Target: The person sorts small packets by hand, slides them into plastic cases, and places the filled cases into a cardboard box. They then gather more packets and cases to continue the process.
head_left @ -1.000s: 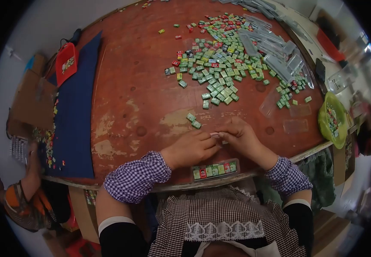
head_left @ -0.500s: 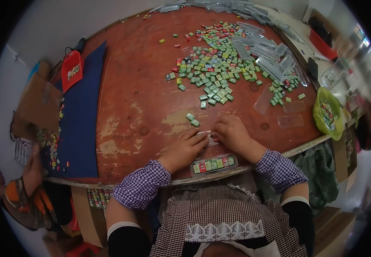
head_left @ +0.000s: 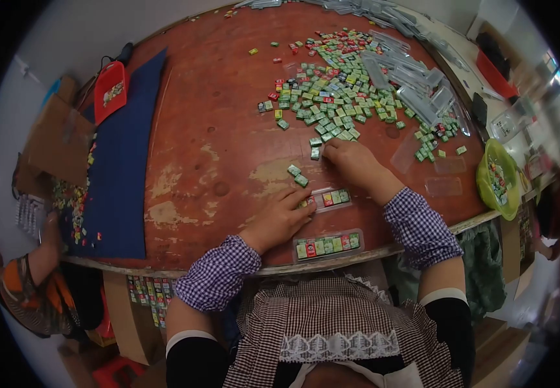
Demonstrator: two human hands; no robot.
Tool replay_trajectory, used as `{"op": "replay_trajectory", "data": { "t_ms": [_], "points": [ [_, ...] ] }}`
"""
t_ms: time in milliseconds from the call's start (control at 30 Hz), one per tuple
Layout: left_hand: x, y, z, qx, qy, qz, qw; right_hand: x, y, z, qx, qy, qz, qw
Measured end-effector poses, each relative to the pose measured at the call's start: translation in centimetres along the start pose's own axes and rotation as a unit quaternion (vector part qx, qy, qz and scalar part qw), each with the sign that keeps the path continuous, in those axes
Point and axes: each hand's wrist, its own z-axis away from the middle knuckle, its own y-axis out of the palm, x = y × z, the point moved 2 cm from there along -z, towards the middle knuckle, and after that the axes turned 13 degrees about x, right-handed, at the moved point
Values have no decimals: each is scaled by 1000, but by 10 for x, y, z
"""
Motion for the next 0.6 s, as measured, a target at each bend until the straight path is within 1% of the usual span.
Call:
{"op": "replay_trajectory", "data": {
  "t_ms": [33, 133, 200, 233, 267, 367, 433, 467, 533, 600],
  "points": [
    [0, 0, 0, -8, 1, 3, 1000, -4, 0, -1, 37, 35, -1, 999],
    [4, 3, 3, -29, 5, 18, 999, 23, -9, 22, -36, 4, -130, 991],
    [4, 8, 5, -39, 0, 26, 999, 54, -17, 39, -56, -35, -159, 985],
    [6, 8, 5, -38, -1, 25, 999, 63, -9, 45, -23, -25, -162, 986],
    [6, 8, 4, -35, 0, 22, 999, 66, 0, 50, -21, -37, -122, 992],
    [-2, -3, 3, -54, -33, 1, 998, 73, 11, 55, -34, -64, -19, 997],
    [0, 0, 2, -44, -50, 17, 998, 78, 1, 61, -46, -70, 32, 996],
    [2, 4, 0, -40, -56, 26, 997, 76, -1, 64, -40, -69, 3, 997],
    [6, 8, -5, -60, -54, 93, 992, 66, -4, 64, -32, -71, -55, 995],
    [12, 11, -4, -66, -51, 151, 985, 35, -12, 73, -87, 16, -71, 993]
  ]
}}
